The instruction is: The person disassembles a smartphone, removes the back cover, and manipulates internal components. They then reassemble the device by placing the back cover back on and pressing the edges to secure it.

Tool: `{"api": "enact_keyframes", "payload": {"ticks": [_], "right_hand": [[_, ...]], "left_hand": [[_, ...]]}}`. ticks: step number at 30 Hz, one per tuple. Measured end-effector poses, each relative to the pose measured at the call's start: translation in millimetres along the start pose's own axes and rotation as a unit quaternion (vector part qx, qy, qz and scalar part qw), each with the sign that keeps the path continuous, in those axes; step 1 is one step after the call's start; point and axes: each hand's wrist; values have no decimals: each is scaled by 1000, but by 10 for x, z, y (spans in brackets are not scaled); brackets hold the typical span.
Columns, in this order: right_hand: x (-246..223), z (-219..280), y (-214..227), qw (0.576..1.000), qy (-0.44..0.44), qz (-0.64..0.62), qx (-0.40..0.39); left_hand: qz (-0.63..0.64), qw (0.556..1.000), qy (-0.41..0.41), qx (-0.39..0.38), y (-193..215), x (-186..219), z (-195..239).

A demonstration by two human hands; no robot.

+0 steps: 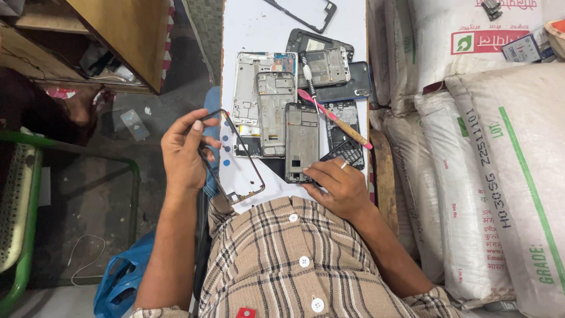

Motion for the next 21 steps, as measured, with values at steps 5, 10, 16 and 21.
{"api": "enact_keyframes", "payload": {"ticks": [5,10,16,21], "right_hand": [[47,34,22,998,27,11,49],[48,177,114,990,-25,-8,137],[251,414,244,932,-130,-136,311],[376,495,228,891,-179,-248,337]], "left_hand": [[26,999,15,-24,-172,40,-206],[-19,995,35,-89,-489,93,-472],[-59,990,65,-114,-863,46,-561],[-117,974,61,-184,-1274,4,-393]]}}
Point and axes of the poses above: each hand's wrist, its own z-axis away from the middle knuckle, its own y-axis out of the back of the hand, x = y × z, and after that the axes turned 10 degrees about -x, right-handed
